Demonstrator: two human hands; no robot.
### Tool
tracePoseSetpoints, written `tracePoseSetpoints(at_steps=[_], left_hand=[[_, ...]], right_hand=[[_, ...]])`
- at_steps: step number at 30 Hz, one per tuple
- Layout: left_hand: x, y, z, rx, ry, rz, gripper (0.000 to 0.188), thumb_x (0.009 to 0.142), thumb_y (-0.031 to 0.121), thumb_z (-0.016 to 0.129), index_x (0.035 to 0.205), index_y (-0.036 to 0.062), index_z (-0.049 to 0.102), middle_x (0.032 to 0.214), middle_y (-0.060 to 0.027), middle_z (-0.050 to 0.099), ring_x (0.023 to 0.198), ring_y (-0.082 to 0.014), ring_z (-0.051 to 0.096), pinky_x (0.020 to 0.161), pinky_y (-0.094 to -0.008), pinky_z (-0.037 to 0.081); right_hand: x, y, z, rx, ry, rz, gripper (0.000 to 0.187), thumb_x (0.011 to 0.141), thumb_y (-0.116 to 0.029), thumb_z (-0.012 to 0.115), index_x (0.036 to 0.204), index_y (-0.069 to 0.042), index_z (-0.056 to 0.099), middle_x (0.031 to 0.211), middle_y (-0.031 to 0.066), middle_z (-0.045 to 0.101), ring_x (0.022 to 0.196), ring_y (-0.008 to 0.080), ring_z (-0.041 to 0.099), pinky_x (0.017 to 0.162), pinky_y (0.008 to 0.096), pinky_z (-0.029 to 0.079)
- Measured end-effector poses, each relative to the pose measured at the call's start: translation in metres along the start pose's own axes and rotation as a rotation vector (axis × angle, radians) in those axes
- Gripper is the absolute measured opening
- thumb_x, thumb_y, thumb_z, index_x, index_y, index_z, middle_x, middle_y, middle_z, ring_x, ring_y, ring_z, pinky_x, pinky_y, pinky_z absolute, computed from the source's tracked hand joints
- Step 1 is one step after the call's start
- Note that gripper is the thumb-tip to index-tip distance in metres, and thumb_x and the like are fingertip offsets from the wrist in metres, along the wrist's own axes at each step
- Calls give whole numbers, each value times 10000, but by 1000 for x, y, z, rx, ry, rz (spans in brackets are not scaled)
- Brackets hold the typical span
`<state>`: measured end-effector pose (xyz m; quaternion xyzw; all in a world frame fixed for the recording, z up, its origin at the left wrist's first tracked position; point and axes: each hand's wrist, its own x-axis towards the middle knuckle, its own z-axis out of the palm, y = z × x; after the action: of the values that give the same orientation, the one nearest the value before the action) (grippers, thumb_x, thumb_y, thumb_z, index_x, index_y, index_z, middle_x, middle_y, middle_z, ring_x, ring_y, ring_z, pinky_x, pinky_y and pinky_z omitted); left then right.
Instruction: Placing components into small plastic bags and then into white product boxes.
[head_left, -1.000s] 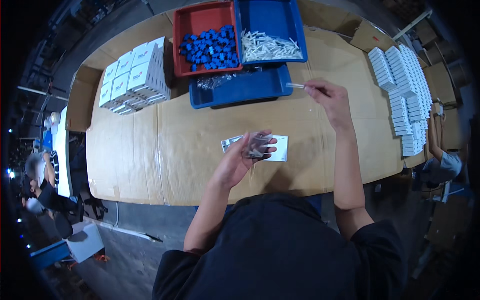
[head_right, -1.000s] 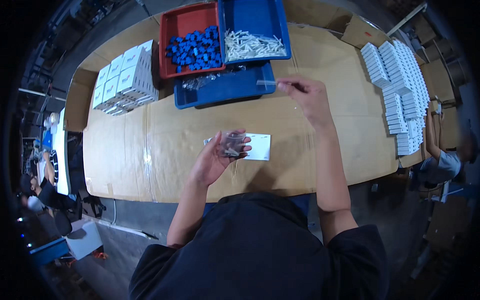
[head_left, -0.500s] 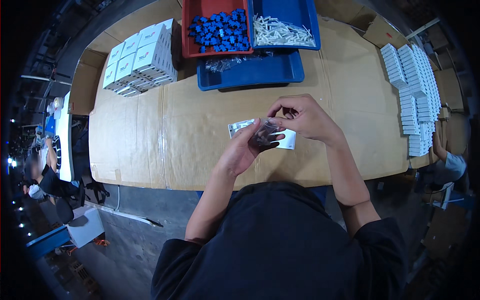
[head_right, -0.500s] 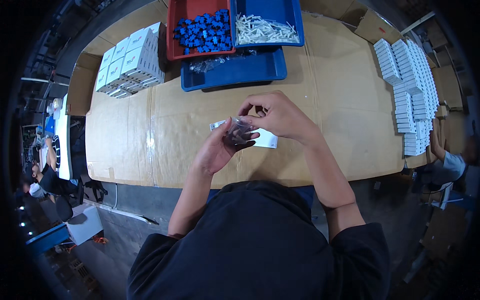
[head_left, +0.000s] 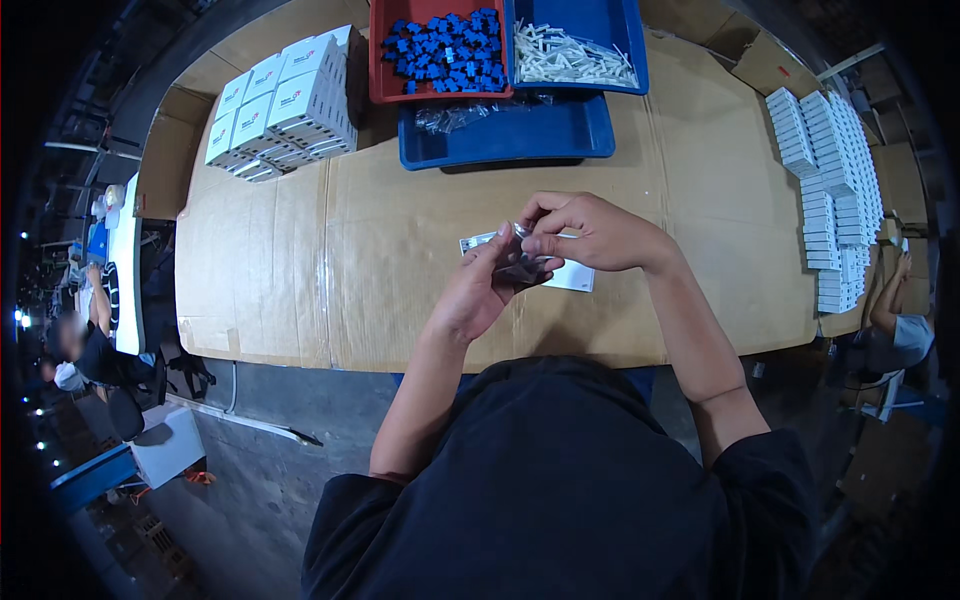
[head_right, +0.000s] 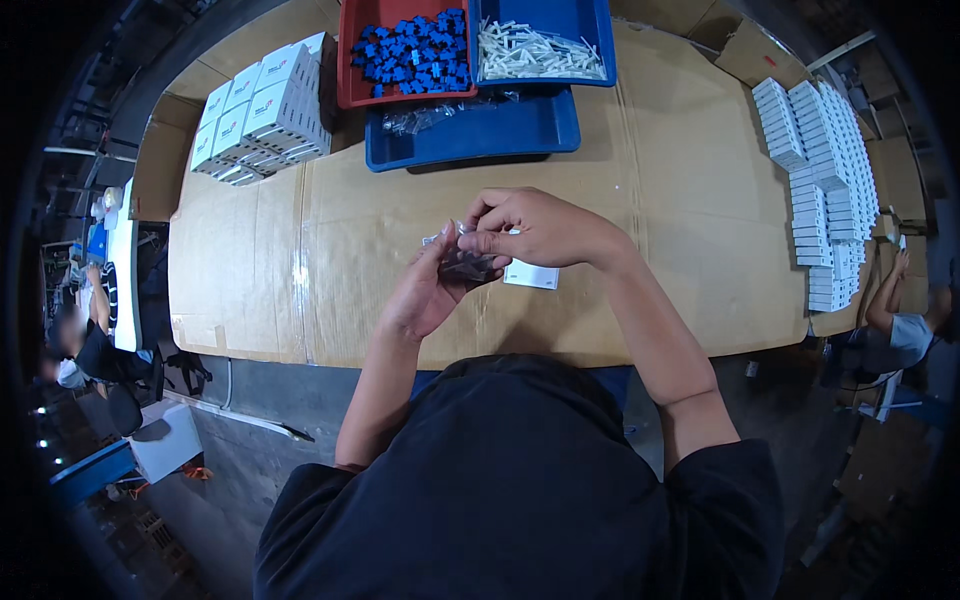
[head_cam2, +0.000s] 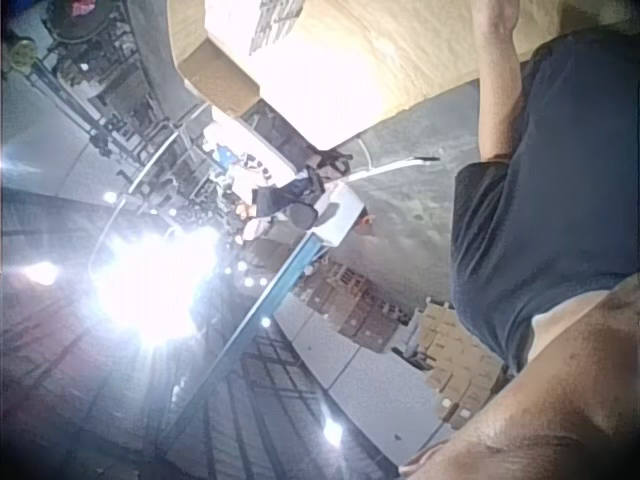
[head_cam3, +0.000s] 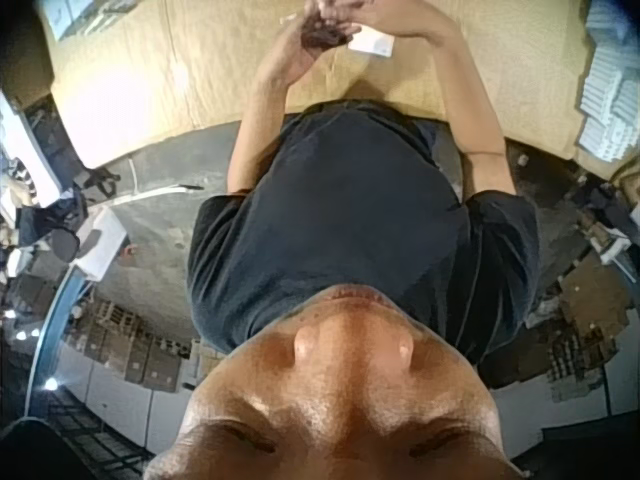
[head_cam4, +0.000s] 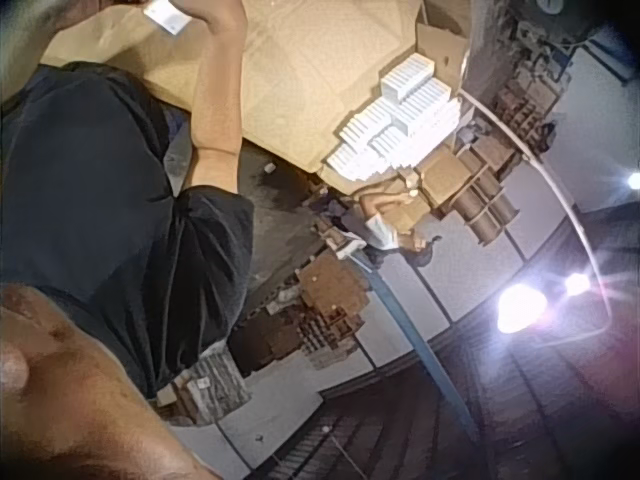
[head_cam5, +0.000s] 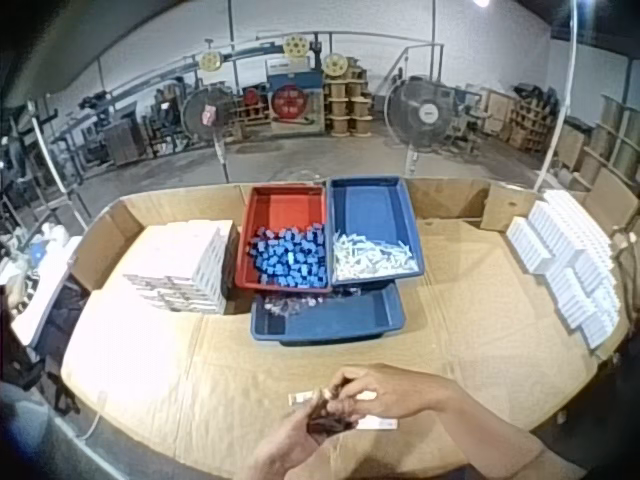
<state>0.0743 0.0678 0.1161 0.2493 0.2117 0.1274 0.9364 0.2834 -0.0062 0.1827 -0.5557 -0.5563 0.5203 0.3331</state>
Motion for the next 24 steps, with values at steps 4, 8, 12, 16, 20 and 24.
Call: tracePoseSetpoints(at_steps=[4,8,12,16,20,24], left_hand=[[-2,6,12,-75,-42,-13,498,1130,396,444,1348,-26,592,1230,-161,718,1150,-342,712,1030,-462,560],[0,-5,2,332,57,72,476,1128,380,469,1304,-27,642,1169,-138,738,1147,-263,714,1016,-398,559],[-1,-10,3,532,103,144,460,1119,347,516,1299,-56,648,1144,-107,742,1093,-184,703,981,-347,551],[5,-15,11,702,344,436,351,1084,238,616,1270,-57,658,1118,-81,731,974,-128,684,906,-285,533],[7,-13,17,517,382,537,272,1045,169,681,1220,-39,681,1058,-65,735,913,-98,664,847,-253,518],[9,-13,17,547,416,571,215,1033,141,695,1163,-29,698,972,-43,738,905,-77,656,816,-230,510]], right_hand=[[-2,-2,-2,14,30,-12,166,990,-124,715,1033,28,763,1125,90,675,978,150,663,879,305,530],[-5,7,-4,106,136,46,157,960,-76,744,1093,8,737,1051,53,699,910,101,661,806,251,538],[-4,22,27,318,407,-65,247,938,-9,737,1179,2,685,1008,44,717,890,83,654,795,243,538],[-7,23,41,456,563,-68,323,924,10,756,1223,5,634,1004,60,712,907,83,658,794,242,542],[-7,27,45,438,602,-77,317,927,0,761,1221,8,641,1003,59,715,917,81,662,803,244,548],[-6,33,47,559,605,-61,305,932,-3,759,1218,9,653,1009,61,719,926,86,665,816,239,543]])
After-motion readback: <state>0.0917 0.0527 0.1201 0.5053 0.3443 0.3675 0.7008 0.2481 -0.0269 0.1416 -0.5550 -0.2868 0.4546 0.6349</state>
